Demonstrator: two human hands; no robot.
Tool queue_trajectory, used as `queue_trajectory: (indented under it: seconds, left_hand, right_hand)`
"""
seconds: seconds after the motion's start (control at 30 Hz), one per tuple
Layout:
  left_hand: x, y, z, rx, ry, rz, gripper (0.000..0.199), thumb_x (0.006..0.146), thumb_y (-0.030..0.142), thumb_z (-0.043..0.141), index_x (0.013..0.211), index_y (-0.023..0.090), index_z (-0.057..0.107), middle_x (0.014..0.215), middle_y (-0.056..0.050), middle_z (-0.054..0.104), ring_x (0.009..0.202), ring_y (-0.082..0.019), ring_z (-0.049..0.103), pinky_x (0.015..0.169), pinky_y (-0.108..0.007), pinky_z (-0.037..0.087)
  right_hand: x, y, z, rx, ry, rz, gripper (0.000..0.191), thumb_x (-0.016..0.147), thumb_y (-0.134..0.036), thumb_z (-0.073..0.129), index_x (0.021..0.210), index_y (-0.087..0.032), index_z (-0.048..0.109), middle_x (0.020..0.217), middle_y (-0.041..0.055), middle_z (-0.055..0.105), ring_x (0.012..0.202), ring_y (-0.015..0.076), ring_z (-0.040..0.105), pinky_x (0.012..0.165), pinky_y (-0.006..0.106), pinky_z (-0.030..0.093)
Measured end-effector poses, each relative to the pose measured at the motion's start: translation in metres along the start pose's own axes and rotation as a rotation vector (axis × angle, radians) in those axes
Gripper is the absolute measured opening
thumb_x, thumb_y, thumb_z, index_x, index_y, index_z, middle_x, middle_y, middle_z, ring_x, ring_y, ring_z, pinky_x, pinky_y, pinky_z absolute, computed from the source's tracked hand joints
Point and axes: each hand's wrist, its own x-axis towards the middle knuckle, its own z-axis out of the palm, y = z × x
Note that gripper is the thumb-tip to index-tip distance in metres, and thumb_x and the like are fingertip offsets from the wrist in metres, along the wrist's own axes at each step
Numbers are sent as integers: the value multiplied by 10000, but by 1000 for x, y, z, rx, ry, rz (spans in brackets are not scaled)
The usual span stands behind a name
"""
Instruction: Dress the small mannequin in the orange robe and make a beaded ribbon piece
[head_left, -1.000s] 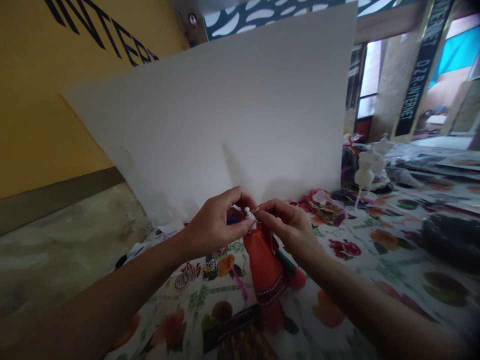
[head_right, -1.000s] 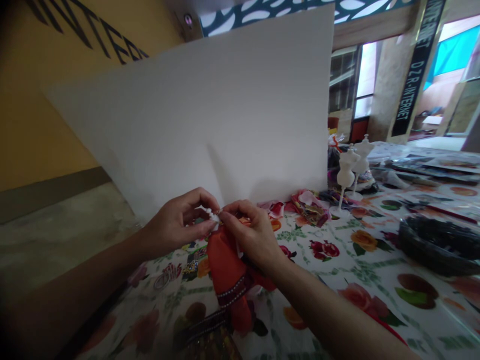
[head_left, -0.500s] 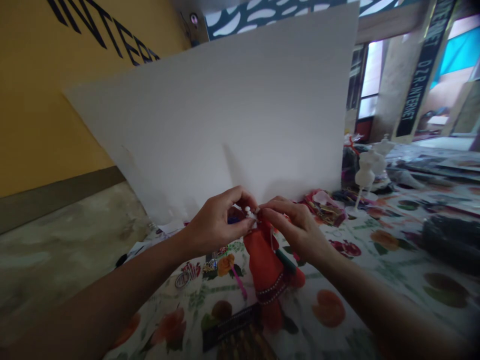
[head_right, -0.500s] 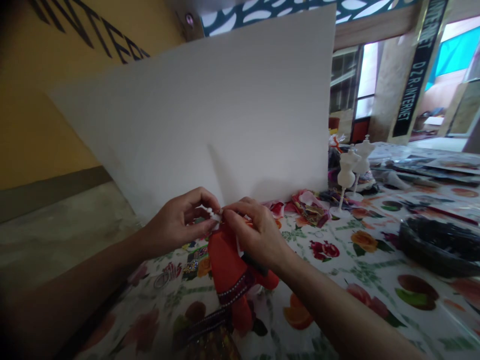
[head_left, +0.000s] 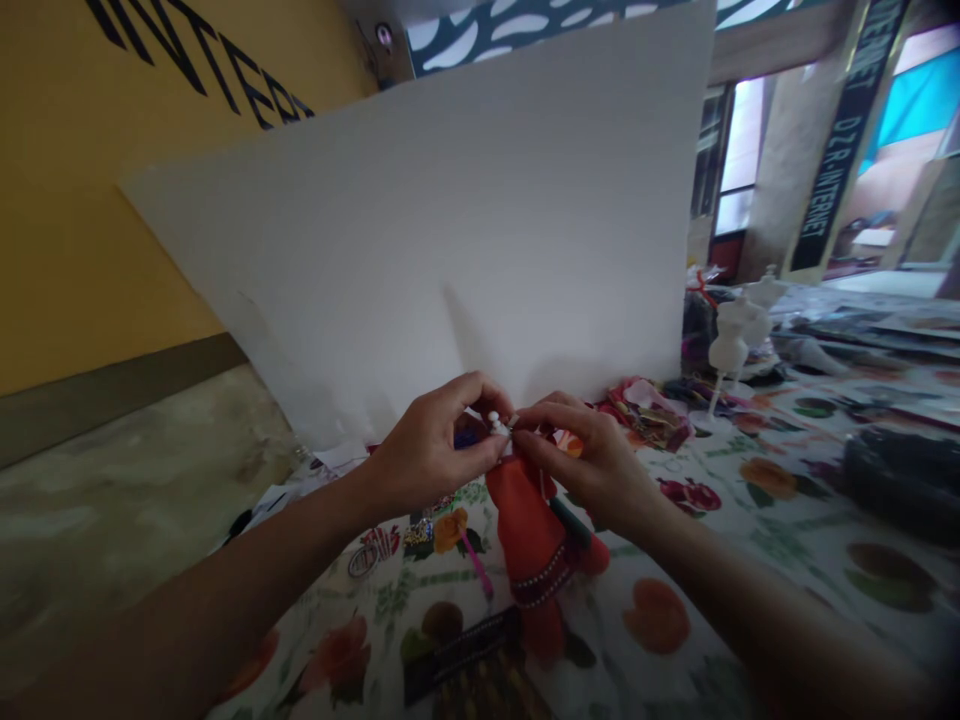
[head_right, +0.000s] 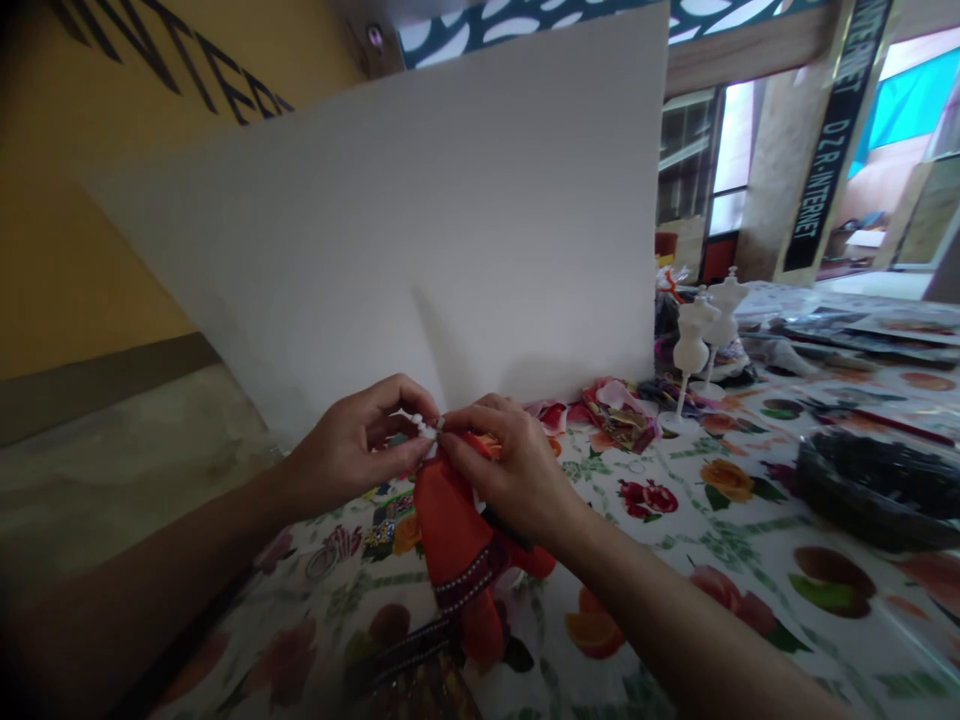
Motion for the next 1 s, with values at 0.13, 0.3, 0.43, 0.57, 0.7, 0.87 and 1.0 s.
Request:
queue_trajectory:
  seconds: [0.13, 0.3, 0.43, 0.57, 0.7, 0.87, 1.0]
  left_hand:
    - [0, -1, 1, 46, 27, 23, 129, 850, 134, 621, 968, 177, 589, 981, -22, 598, 798, -100, 603, 654, -202, 500]
    - [1, -2, 1, 35, 22, 46, 137, 856, 135, 614, 983, 182, 592, 994, -26, 599, 862, -119, 611, 714, -224, 523]
    - [2, -2, 0, 43, 6, 57, 155, 852, 124, 604, 995, 183, 610, 1001, -21, 590, 862, -113, 608, 721, -223, 524]
    - [2, -1, 1, 29, 14, 40, 136, 837, 113, 613, 960, 171, 606, 971, -13, 590, 804, -97, 600, 699, -221, 523]
    - [2, 0, 2, 3, 22, 27, 124, 832, 122, 622, 948, 165, 612, 965, -17, 575, 795, -101, 602, 686, -228, 529]
    - [2, -1, 1, 25, 14, 42, 83, 835, 134, 620, 909, 169, 636, 948, -11, 541, 736, -88, 586, 640, -224, 524]
    - [3, -3, 1, 26, 21, 53, 70, 831, 126, 617, 881, 170, 638, 928, -7, 527, 732, -89, 578, 642, -227, 526]
  right_hand:
    - [-1, -1, 1, -32, 16, -26, 110, 905, -231, 643, 924, -275, 742, 881, 19, 671, 867, 199, 622, 805, 367, 440]
    - [-2, 0, 1, -42, 19, -47, 159, 908, -209, 643, 972, -299, 757, 894, 12, 682, 869, 187, 629, 799, 356, 446]
    - [-2, 0, 1, -46, 24, -66, 174, 904, -178, 639, 974, -280, 762, 887, 17, 687, 863, 179, 628, 798, 352, 447]
    - [-2, 2, 1, -60, 34, -75, 157, 894, -169, 645, 970, -246, 759, 869, 17, 679, 844, 170, 624, 786, 348, 448]
    - [-2, 4, 2, -54, 37, -84, 134, 900, -191, 648, 963, -247, 751, 861, 10, 672, 846, 167, 621, 786, 348, 449]
    - [-1, 4, 1, -54, 35, -88, 125, 904, -188, 640, 949, -235, 746, 854, 10, 666, 835, 162, 618, 778, 343, 449]
    - [-1, 3, 1, -62, 31, -79, 132, 901, -177, 639, 951, -233, 747, 851, 10, 667, 827, 164, 621, 781, 348, 446]
